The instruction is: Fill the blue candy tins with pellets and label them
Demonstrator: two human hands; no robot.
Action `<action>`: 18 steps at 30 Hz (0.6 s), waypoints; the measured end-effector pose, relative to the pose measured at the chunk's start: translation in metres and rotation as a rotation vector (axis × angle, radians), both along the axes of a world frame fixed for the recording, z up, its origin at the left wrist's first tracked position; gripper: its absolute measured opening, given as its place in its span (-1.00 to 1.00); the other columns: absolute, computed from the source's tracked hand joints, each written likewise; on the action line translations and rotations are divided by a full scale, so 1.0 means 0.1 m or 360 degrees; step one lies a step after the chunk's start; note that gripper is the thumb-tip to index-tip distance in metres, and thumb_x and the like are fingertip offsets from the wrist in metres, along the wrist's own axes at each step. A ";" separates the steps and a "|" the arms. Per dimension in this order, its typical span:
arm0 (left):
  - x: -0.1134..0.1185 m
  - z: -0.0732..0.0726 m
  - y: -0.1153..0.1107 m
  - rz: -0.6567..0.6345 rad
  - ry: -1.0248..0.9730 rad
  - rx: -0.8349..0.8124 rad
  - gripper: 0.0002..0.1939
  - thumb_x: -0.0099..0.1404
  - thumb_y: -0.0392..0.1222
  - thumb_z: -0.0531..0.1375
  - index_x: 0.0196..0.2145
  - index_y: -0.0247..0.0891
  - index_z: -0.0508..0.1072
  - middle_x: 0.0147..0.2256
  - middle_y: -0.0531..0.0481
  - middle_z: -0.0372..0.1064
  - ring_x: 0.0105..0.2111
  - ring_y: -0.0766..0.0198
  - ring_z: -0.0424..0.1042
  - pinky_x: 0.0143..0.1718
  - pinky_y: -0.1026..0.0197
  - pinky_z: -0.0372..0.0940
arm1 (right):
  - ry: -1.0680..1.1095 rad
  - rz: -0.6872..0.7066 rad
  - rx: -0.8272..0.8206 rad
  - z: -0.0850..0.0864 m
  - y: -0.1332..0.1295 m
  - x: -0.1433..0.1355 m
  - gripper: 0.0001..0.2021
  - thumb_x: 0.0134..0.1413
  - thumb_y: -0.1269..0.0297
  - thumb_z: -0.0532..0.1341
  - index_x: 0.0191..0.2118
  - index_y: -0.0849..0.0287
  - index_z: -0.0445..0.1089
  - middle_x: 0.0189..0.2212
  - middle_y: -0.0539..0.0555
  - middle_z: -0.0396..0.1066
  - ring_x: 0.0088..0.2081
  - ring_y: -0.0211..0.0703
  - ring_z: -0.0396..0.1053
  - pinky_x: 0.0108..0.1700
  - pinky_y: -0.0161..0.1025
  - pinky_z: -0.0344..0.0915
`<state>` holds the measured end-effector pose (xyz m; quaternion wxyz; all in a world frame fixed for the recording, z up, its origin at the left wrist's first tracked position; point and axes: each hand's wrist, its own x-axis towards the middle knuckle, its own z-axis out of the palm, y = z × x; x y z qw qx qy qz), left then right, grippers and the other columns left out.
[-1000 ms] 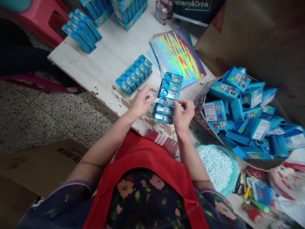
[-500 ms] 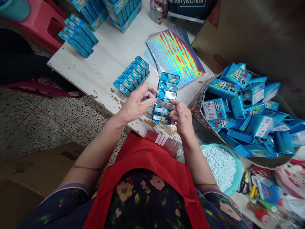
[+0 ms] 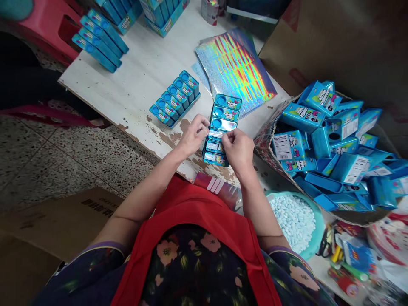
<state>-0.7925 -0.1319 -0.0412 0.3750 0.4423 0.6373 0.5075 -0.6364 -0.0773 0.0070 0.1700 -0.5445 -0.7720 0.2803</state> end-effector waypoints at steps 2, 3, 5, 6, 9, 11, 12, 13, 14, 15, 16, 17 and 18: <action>0.03 -0.15 -0.01 0.0060 -0.0088 -0.0061 -0.92 0.26 -0.25 0.11 -0.26 -0.19 0.27 -0.54 0.16 0.21 -0.50 0.37 0.26 -0.42 0.31 0.18 | 0.0017 -0.0090 0.0084 -0.03 0.04 0.05 -0.85 -0.01 0.22 0.25 -0.39 0.14 0.28 -0.47 -0.03 0.30 -0.42 -0.21 0.20 -0.28 -0.24 0.14; 0.04 -0.22 -0.03 0.0093 -0.0086 -0.0126 -0.92 0.27 -0.22 0.11 -0.25 -0.19 0.28 -0.53 0.15 0.23 -0.50 0.36 0.28 -0.41 0.30 0.20 | 0.0062 -0.0151 0.0122 -0.04 0.06 0.09 -0.79 -0.05 0.19 0.29 -0.36 0.14 0.26 -0.43 -0.03 0.30 -0.40 -0.21 0.21 -0.28 -0.24 0.15; 0.07 -0.31 -0.10 0.0167 0.0004 -0.0264 -0.87 0.28 -0.14 0.14 -0.24 -0.21 0.32 -0.49 0.09 0.30 -0.44 0.33 0.34 -0.35 0.26 0.25 | 0.0182 -0.0266 0.0146 -0.07 0.07 0.18 -0.68 -0.09 0.10 0.32 -0.30 0.14 0.24 -0.38 -0.02 0.30 -0.38 -0.21 0.22 -0.27 -0.24 0.17; 0.09 -0.32 -0.14 0.0210 0.0047 -0.0286 -0.82 0.30 -0.08 0.13 -0.22 -0.22 0.34 -0.42 0.03 0.36 -0.38 0.30 0.38 -0.30 0.23 0.28 | 0.0227 -0.0300 0.0121 -0.08 0.06 0.21 -0.65 -0.09 0.05 0.32 -0.29 0.15 0.24 -0.37 -0.01 0.30 -0.38 -0.22 0.23 -0.28 -0.24 0.18; 0.16 -0.28 -0.25 0.0223 0.0048 -0.0140 -0.57 0.38 0.12 -0.03 0.01 -0.20 0.34 -0.06 -0.15 0.40 -0.03 0.18 0.38 -0.05 0.11 0.30 | 0.0222 -0.0315 0.0013 -0.12 0.04 0.19 -0.59 -0.11 -0.06 0.32 -0.30 0.16 0.27 -0.40 0.00 0.34 -0.41 -0.22 0.25 -0.29 -0.22 0.20; 0.20 -0.25 -0.31 0.0037 0.0060 -0.0044 -0.39 0.38 0.26 -0.19 0.17 -0.13 0.25 0.16 -0.17 0.24 0.21 0.13 0.19 0.14 0.04 0.19 | 0.0167 -0.0281 -0.0016 -0.15 0.06 0.13 -0.62 -0.11 -0.06 0.32 -0.39 0.16 0.29 -0.47 -0.02 0.33 -0.43 -0.21 0.25 -0.28 -0.21 0.21; 0.21 -0.25 -0.34 -0.0085 0.0108 -0.0051 -0.30 0.35 0.32 -0.25 0.21 -0.12 0.21 0.24 -0.16 0.15 0.28 0.11 0.06 0.22 0.00 0.09 | 0.0171 -0.0261 -0.0032 -0.17 0.07 0.11 -0.65 -0.09 -0.03 0.31 -0.43 0.16 0.29 -0.51 -0.04 0.32 -0.44 -0.22 0.25 -0.28 -0.21 0.23; 0.20 -0.27 -0.38 -0.0193 0.0186 -0.0089 -0.23 0.31 0.38 -0.29 0.23 -0.13 0.20 0.29 -0.16 0.05 0.33 0.07 -0.06 0.28 -0.06 -0.02 | 0.0218 -0.0242 -0.0061 -0.20 0.09 0.11 -0.67 -0.07 0.00 0.30 -0.45 0.17 0.30 -0.53 -0.04 0.32 -0.45 -0.23 0.25 -0.29 -0.21 0.24; 0.18 -0.31 -0.43 -0.0252 0.0282 -0.0133 -0.17 0.28 0.41 -0.32 0.24 -0.15 0.20 0.33 -0.17 -0.03 0.36 0.02 -0.16 0.31 -0.13 -0.13 | 0.0313 -0.0228 -0.0110 -0.22 0.10 0.13 -0.71 -0.03 0.03 0.29 -0.43 0.18 0.33 -0.53 -0.04 0.33 -0.46 -0.24 0.26 -0.30 -0.23 0.26; 0.15 -0.36 -0.51 -0.0252 0.0385 -0.0167 -0.14 0.27 0.43 -0.33 0.24 -0.18 0.20 0.34 -0.20 -0.10 0.36 -0.03 -0.21 0.31 -0.18 -0.19 | 0.0447 -0.0224 -0.0170 -0.25 0.09 0.19 -0.73 0.01 0.06 0.26 -0.38 0.19 0.36 -0.49 -0.04 0.36 -0.46 -0.26 0.29 -0.31 -0.24 0.28; 0.12 -0.42 -0.60 -0.0180 0.0487 -0.0189 -0.14 0.28 0.41 -0.32 0.23 -0.22 0.22 0.34 -0.25 -0.10 0.35 -0.07 -0.19 0.30 -0.23 -0.21 | 0.0597 -0.0241 -0.0228 -0.29 0.05 0.29 -0.74 0.06 0.07 0.22 -0.29 0.18 0.38 -0.42 -0.02 0.40 -0.44 -0.28 0.32 -0.32 -0.26 0.30; 0.10 -0.49 -0.71 -0.0046 0.0584 -0.0202 -0.18 0.32 0.37 -0.28 0.20 -0.25 0.25 0.31 -0.29 -0.02 0.33 -0.08 -0.09 0.28 -0.24 -0.15 | 0.0730 -0.0274 -0.0275 -0.34 -0.02 0.41 -0.73 0.12 0.07 0.18 -0.19 0.17 0.39 -0.32 0.01 0.42 -0.42 -0.29 0.35 -0.33 -0.28 0.32; 0.10 -0.55 -0.83 0.0104 0.0669 -0.0210 -0.26 0.36 0.31 -0.23 0.15 -0.28 0.32 0.23 -0.32 0.13 0.27 -0.07 0.05 0.25 -0.22 -0.05 | 0.0815 -0.0316 -0.0298 -0.40 -0.13 0.56 -0.70 0.17 0.07 0.14 -0.10 0.15 0.37 -0.23 0.05 0.43 -0.38 -0.28 0.38 -0.33 -0.29 0.34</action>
